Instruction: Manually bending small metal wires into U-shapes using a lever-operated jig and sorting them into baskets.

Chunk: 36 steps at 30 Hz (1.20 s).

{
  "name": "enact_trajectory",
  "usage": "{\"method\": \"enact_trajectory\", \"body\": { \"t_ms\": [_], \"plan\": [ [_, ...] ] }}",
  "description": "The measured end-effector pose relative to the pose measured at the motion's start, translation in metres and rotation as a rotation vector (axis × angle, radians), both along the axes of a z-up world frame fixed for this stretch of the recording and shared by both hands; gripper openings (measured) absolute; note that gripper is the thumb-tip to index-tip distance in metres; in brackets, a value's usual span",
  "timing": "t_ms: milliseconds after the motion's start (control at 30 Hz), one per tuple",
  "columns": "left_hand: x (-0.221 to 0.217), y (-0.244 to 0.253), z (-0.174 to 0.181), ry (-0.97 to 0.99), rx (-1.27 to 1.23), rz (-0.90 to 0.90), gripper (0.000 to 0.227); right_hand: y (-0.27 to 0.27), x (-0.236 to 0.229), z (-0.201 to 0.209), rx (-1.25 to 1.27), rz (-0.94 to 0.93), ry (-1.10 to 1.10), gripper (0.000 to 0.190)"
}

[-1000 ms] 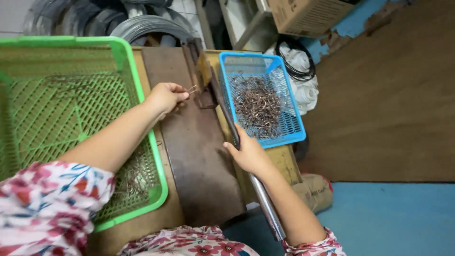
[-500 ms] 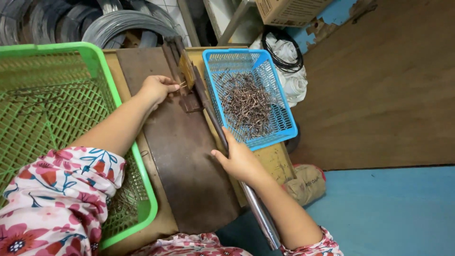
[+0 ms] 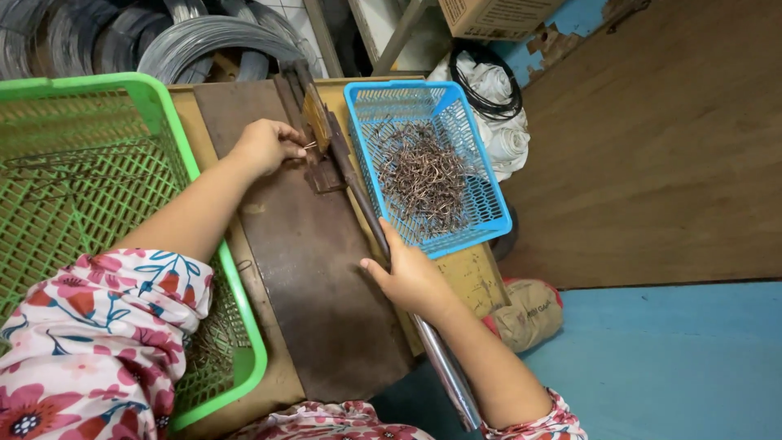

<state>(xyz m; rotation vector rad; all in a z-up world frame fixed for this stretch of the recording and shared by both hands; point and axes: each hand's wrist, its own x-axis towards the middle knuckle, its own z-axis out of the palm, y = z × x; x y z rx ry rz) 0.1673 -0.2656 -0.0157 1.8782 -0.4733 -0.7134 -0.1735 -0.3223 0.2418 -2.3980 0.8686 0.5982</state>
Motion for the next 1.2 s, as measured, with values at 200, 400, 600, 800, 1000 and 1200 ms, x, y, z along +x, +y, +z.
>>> {"method": "enact_trajectory", "body": {
  "t_ms": [200,400,600,800,1000,1200],
  "plan": [
    [0.007,-0.015,-0.019,-0.013,-0.02,-0.086,0.024,-0.004,-0.004,-0.018,0.022,-0.038,-0.019,0.082],
    [-0.001,-0.014,-0.009,0.009,-0.062,-0.067,0.021,-0.001,-0.003,-0.028,0.019,-0.029,0.033,0.08],
    [0.014,-0.018,-0.034,-0.063,-0.034,-0.09,0.021,0.004,-0.003,-0.036,-0.006,-0.018,0.037,0.075],
    [-0.042,0.01,0.082,-0.33,0.377,-0.068,0.07,0.007,0.002,-0.034,-0.03,-0.013,0.03,0.071],
    [-0.175,-0.004,0.205,-0.716,0.173,-0.294,0.061,-0.017,0.0,-0.095,-0.124,0.046,0.037,0.058],
    [-0.197,-0.065,0.089,-1.082,-0.198,-0.459,0.091,-0.036,-0.005,-0.155,-0.315,0.143,-0.101,0.045]
  ]
}}
